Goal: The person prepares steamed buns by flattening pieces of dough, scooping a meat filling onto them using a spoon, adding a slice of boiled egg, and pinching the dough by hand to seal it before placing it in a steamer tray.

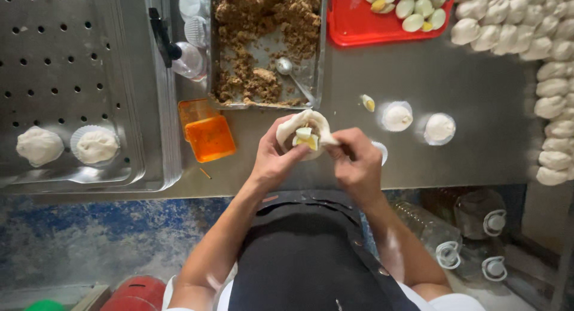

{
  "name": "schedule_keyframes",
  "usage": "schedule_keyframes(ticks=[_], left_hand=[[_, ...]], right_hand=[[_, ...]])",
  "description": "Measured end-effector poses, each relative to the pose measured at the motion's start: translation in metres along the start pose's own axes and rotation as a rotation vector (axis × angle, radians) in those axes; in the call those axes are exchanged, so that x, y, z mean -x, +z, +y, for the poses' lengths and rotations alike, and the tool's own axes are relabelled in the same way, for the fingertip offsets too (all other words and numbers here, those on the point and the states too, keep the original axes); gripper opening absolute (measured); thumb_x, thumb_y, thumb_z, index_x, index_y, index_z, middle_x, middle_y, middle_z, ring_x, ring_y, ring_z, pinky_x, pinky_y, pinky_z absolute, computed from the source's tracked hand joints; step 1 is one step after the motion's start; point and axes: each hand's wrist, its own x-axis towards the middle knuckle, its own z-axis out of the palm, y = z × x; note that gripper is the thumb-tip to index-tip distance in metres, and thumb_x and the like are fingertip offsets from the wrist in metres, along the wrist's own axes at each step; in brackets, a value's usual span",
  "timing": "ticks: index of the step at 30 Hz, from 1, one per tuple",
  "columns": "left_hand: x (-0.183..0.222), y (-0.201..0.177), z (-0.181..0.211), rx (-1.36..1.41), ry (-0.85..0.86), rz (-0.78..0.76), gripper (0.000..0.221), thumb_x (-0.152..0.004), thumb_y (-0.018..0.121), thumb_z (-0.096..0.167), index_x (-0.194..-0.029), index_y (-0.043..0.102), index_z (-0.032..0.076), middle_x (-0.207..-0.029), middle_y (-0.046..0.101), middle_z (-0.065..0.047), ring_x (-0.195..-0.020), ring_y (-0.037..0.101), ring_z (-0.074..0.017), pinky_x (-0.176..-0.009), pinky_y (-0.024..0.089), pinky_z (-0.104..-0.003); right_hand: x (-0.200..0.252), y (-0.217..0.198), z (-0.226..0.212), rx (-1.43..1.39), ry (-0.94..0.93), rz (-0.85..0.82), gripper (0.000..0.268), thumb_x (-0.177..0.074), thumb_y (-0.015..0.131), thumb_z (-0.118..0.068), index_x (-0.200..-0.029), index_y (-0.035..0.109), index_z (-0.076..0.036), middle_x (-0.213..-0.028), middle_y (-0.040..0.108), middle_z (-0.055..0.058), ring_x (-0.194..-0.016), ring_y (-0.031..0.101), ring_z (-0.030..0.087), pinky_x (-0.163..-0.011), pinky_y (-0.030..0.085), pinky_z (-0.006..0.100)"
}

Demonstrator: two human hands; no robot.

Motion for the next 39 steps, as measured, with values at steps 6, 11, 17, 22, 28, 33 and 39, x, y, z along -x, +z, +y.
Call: schedule_keyframes(ticks=[6,11,17,22,28,33,39], left_hand=[[0.003,0.001,0.028,-0.052,-0.090,-0.095,0.051,-0.097,0.071,0.007,-0.145,0.053,0.004,-0.130,0.065,-0.004,-0.119,0.061,-0.0123,-0.104,0.052,-0.031],[-0.002,-0.005,0.039,-0.072,-0.169,-0.162,0.047,-0.095,0.071,0.008,-0.139,0.054,0.007,-0.123,0.065,-0.003,-0.113,0.063,-0.0114,-0.098,0.055,-0.030],[-0.007,-0.010,0.034,-0.184,-0.271,-0.194,0.039,-0.097,0.067,0.008,-0.134,0.057,0.006,-0.117,0.066,-0.004,-0.107,0.063,-0.0114,-0.091,0.057,-0.029],[-0.010,-0.014,0.015,-0.293,-0.111,-0.220,0.045,-0.092,0.062,0.003,-0.137,0.057,0.005,-0.118,0.065,-0.004,-0.107,0.063,-0.0130,-0.090,0.057,-0.030],[-0.015,-0.011,0.037,-0.189,-0.392,-0.229,0.045,-0.099,0.056,0.014,-0.143,0.052,0.009,-0.118,0.065,-0.003,-0.102,0.064,-0.0120,-0.085,0.057,-0.031],[-0.017,-0.002,0.046,-0.414,-0.450,-0.228,0.045,-0.097,0.052,0.012,-0.142,0.057,0.009,-0.111,0.069,-0.005,-0.095,0.064,-0.0119,-0.081,0.058,-0.029],[-0.022,-0.018,0.007,-0.703,-0.173,-0.368,0.036,-0.101,0.059,0.008,-0.136,0.060,0.002,-0.120,0.072,-0.010,-0.108,0.067,-0.0186,-0.097,0.054,-0.032]], right_hand=[[-0.016,-0.007,-0.016,-0.231,0.086,-0.196,0.027,-0.096,0.072,-0.012,-0.121,0.067,-0.005,-0.094,0.071,0.004,-0.075,0.063,0.008,-0.065,0.053,0.023],[-0.015,-0.008,-0.005,0.126,-0.501,-0.168,0.018,-0.103,0.073,-0.009,-0.118,0.063,-0.006,-0.107,0.070,0.008,-0.096,0.070,0.016,-0.082,0.060,0.028],[-0.025,-0.014,0.010,0.040,-0.017,-0.336,0.018,-0.096,0.075,-0.004,-0.113,0.070,-0.001,-0.091,0.073,0.010,-0.077,0.065,0.017,-0.067,0.055,0.030],[-0.025,-0.007,0.009,0.244,-0.334,-0.364,0.026,-0.091,0.075,-0.006,-0.115,0.064,-0.004,-0.091,0.068,0.009,-0.077,0.067,0.018,-0.069,0.056,0.031],[-0.046,-0.012,0.003,0.193,-0.203,-0.501,0.022,-0.090,0.073,-0.005,-0.111,0.068,-0.004,-0.094,0.072,0.012,-0.080,0.072,0.027,-0.071,0.057,0.035],[-0.042,-0.012,0.005,0.168,-0.347,-0.583,0.022,-0.094,0.070,-0.006,-0.114,0.061,-0.004,-0.101,0.069,0.013,-0.091,0.071,0.030,-0.078,0.057,0.037],[-0.039,-0.009,0.022,0.291,-0.347,-0.662,0.026,-0.097,0.072,-0.009,-0.120,0.062,-0.006,-0.106,0.071,0.016,-0.100,0.071,0.034,-0.083,0.056,0.040]])
